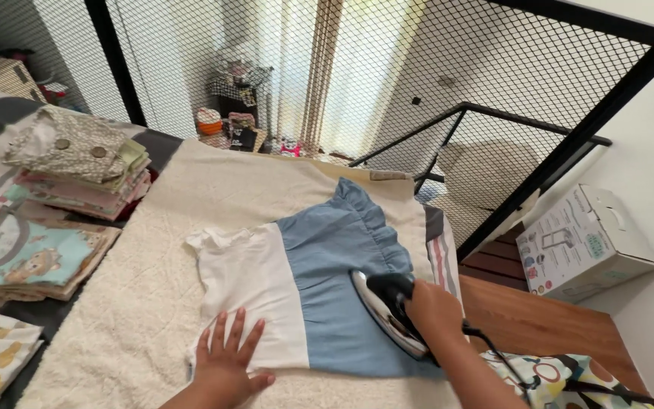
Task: The person irons a small blue and white garment on a bed using a handheld iron. They smooth the fabric, press different sections, fold the garment, and place it on a stack of folded clothes.
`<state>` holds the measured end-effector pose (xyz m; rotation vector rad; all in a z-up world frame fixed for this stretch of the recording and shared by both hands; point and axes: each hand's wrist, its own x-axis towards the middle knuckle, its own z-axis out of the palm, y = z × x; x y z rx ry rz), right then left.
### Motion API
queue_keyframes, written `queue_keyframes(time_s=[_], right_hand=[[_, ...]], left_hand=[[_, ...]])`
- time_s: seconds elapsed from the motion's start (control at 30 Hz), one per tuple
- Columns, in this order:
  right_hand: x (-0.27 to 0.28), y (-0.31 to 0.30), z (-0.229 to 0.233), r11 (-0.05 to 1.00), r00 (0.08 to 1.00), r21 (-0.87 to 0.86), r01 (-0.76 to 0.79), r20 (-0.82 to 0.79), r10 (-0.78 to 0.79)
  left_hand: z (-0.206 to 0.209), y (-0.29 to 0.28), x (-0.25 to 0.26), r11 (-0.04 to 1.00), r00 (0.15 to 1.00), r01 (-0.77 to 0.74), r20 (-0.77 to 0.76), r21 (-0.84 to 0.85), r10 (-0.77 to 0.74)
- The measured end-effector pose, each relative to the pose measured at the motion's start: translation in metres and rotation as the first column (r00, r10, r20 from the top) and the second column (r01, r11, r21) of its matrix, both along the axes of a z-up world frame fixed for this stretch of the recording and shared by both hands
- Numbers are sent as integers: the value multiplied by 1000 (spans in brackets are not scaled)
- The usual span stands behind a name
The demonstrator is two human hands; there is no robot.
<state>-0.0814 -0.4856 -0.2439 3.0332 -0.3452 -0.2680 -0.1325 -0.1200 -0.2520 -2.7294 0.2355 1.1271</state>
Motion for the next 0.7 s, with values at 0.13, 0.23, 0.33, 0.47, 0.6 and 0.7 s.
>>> queue_keyframes(time_s=[0.13, 0.23, 0.33, 0.47, 0.6, 0.7], right_hand=[[9, 10, 8, 990, 993, 94, -102, 60, 97], [8, 4, -20, 823, 823, 19, -567, 16, 567], [20, 20, -21, 949, 946, 14, -316, 83, 314], [33, 55, 0, 995, 998, 101, 7, 64, -14], [35, 43, -12, 932, 934, 60, -357, 44, 355], [42, 50, -23, 938, 935, 24, -346, 93, 342]], left_hand=[[16, -5, 1, 999, 998, 15, -68, 51, -11], [7, -3, -1, 999, 999, 5, -43, 40, -4], [19, -5, 3, 999, 995, -5, -96, 40, 9], [13, -5, 1, 999, 996, 0, -86, 50, 4], [8, -5, -2, 998, 999, 2, -48, 70, 2], [16, -5, -1, 998, 998, 4, -66, 67, 1]])
